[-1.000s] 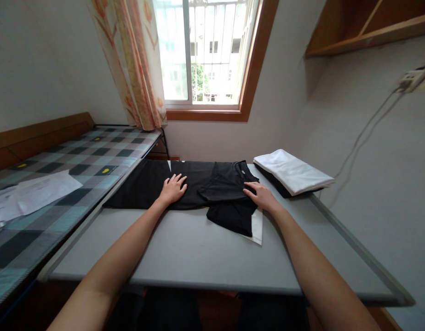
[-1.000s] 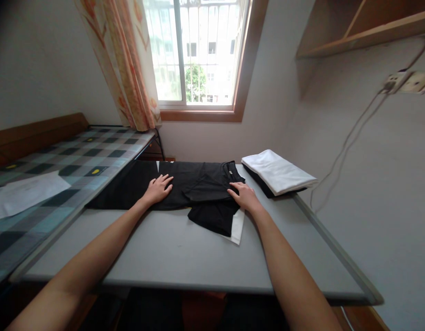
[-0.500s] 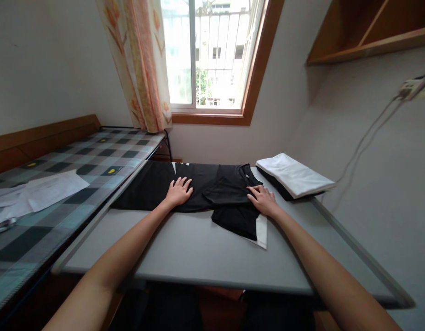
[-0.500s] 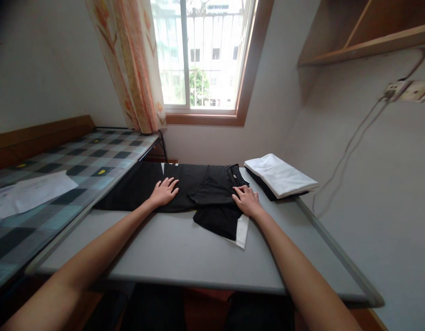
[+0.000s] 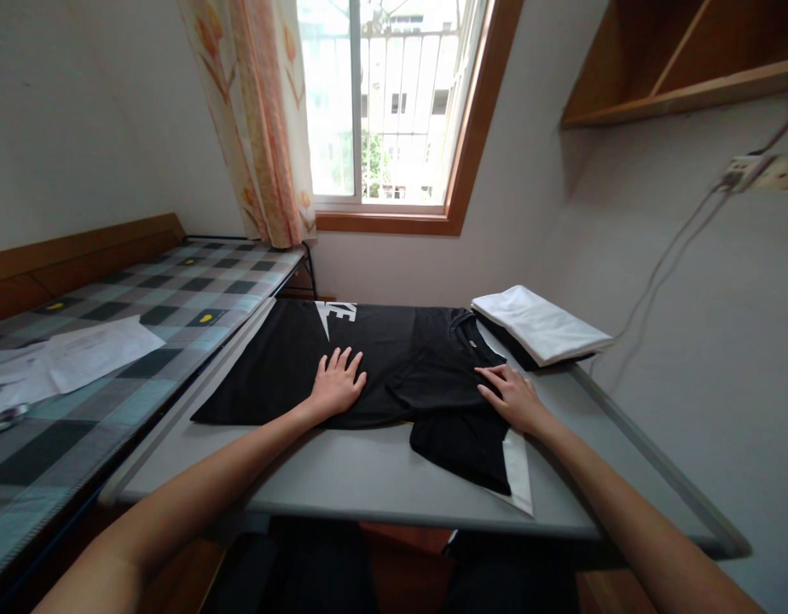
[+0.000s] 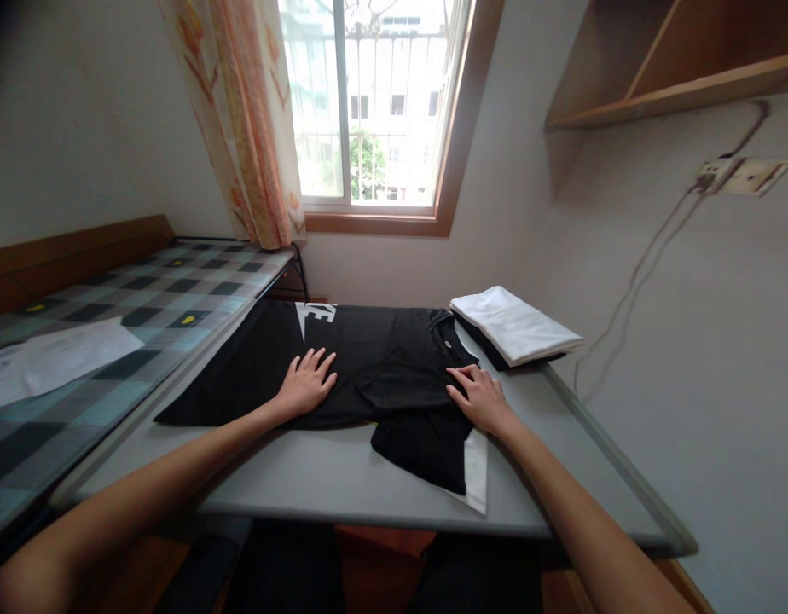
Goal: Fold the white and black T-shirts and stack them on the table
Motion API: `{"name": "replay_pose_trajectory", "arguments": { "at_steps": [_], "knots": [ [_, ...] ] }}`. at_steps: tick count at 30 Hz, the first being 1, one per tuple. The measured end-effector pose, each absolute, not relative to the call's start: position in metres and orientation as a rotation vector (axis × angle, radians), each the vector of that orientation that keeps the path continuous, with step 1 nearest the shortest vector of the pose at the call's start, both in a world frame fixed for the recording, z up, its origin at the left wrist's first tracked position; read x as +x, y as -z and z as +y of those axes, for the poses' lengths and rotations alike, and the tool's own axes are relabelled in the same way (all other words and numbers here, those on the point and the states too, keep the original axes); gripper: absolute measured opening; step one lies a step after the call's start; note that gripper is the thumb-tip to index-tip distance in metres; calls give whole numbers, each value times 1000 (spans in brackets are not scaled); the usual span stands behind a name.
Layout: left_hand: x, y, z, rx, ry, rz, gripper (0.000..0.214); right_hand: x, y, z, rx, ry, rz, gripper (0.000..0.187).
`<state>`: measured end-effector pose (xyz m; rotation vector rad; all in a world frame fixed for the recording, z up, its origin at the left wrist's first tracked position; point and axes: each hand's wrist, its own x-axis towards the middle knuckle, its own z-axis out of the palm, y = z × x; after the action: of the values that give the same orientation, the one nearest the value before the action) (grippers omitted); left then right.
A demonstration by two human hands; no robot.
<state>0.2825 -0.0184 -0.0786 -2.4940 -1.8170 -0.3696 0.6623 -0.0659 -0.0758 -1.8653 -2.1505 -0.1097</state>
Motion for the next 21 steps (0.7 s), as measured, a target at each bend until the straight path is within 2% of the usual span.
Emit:
{"name": "replay_pose_trajectory", "arguments": {
  "at_steps": [3,7,12,14,18,21],
  "knots": [
    [277,71,-25,-2579,465,-1744,50,667,71,-67,-1814,59,-2188,41],
    [268,47,-42,-2863,628,-1392,38,653,50,-67,-1722,56,-2228,36],
    [272,26,-68,-3075,507,-1072,39,614,30,-76,-1325,-80,-2481,31],
    [278,26,-74,-3100,464,-1042,33,603,29,-79,-1217,-162,-2545,30],
    [289,29,-76,-3064,419,-1021,11,593,30,-79,-1129,-129,-2565,21],
    [290,27,-76,-2986,357,-1022,12,589,27,-75,-1162,-60,-2521,24]
  ]
}}
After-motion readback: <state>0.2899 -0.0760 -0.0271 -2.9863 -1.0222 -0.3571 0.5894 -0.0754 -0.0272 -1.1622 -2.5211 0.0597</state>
